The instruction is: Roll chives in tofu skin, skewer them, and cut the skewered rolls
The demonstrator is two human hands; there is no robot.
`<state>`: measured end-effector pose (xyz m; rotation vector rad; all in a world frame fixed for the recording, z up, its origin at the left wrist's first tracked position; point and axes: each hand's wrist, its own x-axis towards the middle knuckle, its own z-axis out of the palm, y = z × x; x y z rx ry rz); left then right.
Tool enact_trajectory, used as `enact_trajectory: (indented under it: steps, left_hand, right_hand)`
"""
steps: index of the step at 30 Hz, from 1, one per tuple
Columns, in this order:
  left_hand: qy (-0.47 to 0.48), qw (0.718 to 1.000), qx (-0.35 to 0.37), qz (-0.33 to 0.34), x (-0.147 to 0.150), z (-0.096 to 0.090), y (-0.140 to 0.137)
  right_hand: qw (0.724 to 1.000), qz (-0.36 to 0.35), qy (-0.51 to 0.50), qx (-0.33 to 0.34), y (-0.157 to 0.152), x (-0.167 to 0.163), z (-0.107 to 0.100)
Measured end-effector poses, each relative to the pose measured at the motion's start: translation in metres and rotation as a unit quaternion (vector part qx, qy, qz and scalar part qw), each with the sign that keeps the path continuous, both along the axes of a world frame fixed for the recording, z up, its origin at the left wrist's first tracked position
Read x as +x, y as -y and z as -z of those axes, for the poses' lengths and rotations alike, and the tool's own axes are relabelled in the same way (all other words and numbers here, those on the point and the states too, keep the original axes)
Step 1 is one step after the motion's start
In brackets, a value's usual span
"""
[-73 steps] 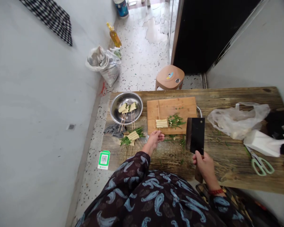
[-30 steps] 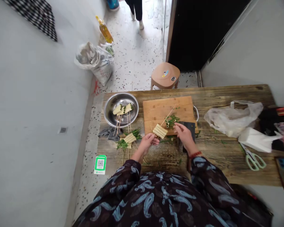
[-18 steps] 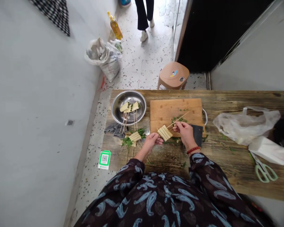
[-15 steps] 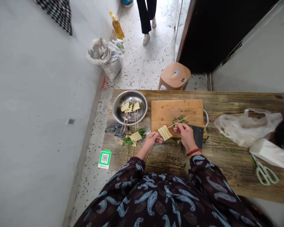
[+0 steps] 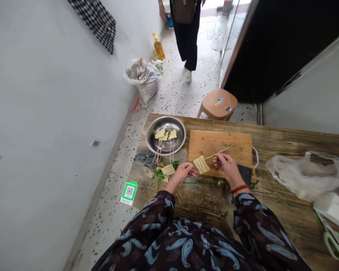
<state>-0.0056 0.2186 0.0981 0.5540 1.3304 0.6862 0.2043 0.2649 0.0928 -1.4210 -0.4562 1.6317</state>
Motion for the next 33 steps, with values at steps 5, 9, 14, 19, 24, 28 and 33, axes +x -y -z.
enact_trajectory:
  steps: [5, 9, 14, 19, 24, 28, 33]
  left_hand:
    - [-0.021, 0.999, 0.039, 0.012, -0.013, -0.014, 0.002]
    - [-0.029, 0.997, 0.063, 0.040, -0.027, -0.028, -0.002]
    - [-0.064, 0.993, 0.102, -0.009, -0.054, -0.055, -0.015]
    - [-0.148, 0.951, 0.177, -0.204, -0.113, -0.077, -0.015]
    - [-0.221, 0.936, 0.120, -0.246, -0.167, -0.062, 0.027]
    - [-0.266, 0.938, 0.096, -0.198, -0.170, -0.037, 0.066]
    - [-0.347, 0.926, 0.132, -0.068, -0.143, -0.018, 0.077]
  right_hand:
    - [0.999, -0.038, -0.013, -0.016, 0.004, 0.011, -0.015]
    - [0.995, -0.099, -0.019, 0.007, 0.017, 0.031, -0.032]
    - [0.994, -0.100, -0.027, 0.020, 0.030, 0.023, -0.047]
    - [0.993, 0.042, -0.099, 0.037, 0.014, -0.029, -0.048]
    - [0.983, 0.081, -0.163, 0.030, -0.013, -0.095, -0.039]
    - [0.981, 0.091, -0.171, 0.016, -0.021, -0.144, -0.030]
    - [0.983, 0.069, -0.170, 0.002, -0.007, -0.175, -0.024]
